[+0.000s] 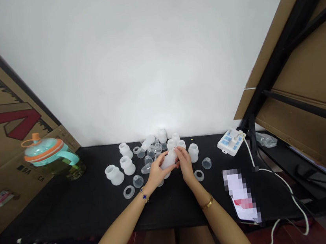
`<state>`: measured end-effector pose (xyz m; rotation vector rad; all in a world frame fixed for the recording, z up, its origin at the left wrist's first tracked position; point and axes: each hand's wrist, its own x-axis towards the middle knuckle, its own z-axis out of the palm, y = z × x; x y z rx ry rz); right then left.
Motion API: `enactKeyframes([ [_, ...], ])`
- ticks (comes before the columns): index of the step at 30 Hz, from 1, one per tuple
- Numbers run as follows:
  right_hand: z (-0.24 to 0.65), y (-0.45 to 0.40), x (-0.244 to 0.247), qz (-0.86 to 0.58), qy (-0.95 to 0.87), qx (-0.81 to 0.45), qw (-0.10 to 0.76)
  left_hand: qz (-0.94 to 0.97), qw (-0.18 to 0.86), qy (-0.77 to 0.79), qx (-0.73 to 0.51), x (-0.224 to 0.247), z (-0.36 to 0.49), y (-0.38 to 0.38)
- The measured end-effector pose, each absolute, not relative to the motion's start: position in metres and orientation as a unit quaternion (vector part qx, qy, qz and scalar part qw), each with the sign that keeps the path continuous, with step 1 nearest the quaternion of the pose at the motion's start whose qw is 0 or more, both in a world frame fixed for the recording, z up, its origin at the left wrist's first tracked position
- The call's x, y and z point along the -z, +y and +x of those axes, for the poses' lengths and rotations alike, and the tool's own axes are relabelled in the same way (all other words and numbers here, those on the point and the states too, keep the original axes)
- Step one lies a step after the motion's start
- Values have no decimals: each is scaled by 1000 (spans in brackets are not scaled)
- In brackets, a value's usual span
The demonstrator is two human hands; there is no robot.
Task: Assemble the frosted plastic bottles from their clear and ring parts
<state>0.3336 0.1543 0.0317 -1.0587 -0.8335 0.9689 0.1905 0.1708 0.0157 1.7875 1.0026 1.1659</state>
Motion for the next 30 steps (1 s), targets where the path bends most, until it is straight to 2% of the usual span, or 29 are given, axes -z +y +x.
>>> enactKeyframes([
  [8, 337, 155, -30, -463, -359, -447, 675, 695, 392, 396, -456, -14, 190, 171],
  [30, 339, 157, -30, -464, -339, -452, 683, 733, 307, 418, -440, -19, 190, 168],
])
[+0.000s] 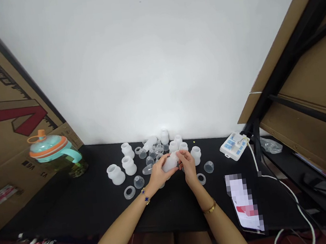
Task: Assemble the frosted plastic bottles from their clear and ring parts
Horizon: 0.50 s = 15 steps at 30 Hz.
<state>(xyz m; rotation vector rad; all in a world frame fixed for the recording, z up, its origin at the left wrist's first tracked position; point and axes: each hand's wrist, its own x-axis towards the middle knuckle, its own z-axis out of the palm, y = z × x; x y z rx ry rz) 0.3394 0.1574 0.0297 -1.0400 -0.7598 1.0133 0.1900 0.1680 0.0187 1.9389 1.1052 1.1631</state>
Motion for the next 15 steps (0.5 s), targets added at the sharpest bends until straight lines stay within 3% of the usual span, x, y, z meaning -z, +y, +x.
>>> enactKeyframes([
  [15, 339, 156, -32, -462, -346, -447, 684, 696, 380, 397, -463, -22, 192, 166],
])
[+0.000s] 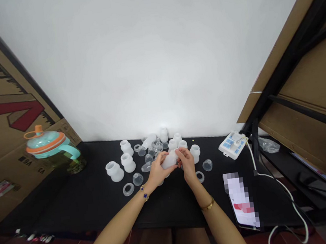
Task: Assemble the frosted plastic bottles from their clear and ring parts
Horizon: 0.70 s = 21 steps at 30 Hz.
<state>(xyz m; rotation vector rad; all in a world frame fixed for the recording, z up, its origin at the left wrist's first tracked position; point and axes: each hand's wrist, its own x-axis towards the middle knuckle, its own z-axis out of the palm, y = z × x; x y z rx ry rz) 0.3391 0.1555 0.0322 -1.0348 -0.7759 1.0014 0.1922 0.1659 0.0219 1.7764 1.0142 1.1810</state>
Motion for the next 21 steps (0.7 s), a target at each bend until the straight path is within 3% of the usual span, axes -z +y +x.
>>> enactKeyframes([
  [12, 339, 155, -34, -451, -350, -473, 671, 651, 463, 365, -478, -22, 192, 168],
  [21, 342, 155, -33, -422, -344, -501, 672, 583, 593, 315, -457, -21, 192, 173],
])
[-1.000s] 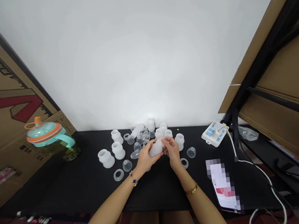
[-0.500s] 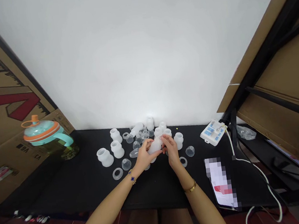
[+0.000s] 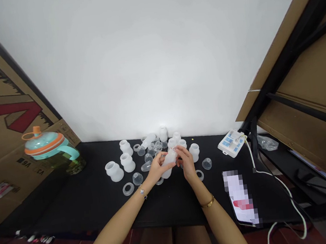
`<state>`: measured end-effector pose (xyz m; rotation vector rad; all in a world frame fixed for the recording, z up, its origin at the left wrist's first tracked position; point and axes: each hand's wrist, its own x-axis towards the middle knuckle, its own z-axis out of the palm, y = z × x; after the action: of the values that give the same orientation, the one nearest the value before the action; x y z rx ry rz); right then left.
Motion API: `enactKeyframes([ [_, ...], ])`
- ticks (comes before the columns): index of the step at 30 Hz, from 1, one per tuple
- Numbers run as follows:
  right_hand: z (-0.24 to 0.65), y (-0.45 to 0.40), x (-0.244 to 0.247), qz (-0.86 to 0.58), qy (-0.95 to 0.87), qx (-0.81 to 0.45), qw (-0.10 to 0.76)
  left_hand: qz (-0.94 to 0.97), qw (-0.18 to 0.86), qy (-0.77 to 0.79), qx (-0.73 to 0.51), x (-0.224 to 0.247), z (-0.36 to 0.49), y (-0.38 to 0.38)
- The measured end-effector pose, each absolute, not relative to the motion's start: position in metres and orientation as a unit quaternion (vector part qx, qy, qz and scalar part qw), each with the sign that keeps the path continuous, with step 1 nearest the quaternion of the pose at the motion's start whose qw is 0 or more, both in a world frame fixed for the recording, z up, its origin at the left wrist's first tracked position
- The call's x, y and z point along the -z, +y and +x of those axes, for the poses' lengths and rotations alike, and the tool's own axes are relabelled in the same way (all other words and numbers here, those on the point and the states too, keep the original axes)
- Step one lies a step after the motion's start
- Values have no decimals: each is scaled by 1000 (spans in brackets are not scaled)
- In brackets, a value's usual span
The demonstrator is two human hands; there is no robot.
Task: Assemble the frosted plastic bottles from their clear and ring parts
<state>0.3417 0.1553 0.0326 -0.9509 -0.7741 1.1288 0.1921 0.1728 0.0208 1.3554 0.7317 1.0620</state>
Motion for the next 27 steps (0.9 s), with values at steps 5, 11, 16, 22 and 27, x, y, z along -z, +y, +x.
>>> enactKeyframes([
  [5, 342, 157, -30, -402, -360, -508, 671, 559, 629, 304, -447, -20, 192, 175],
  [11, 342, 157, -32, -411, -365, -503, 667, 553, 632, 304, -450, -20, 192, 174],
  [16, 342, 156, -34, -435, -352, -495, 665, 569, 607, 311, -459, -21, 192, 173],
  [22, 342, 156, -34, -452, -344, -483, 666, 588, 577, 326, -464, -21, 192, 173],
  [27, 341, 157, -34, -453, -347, -473, 672, 608, 543, 344, -466, -18, 192, 174],
])
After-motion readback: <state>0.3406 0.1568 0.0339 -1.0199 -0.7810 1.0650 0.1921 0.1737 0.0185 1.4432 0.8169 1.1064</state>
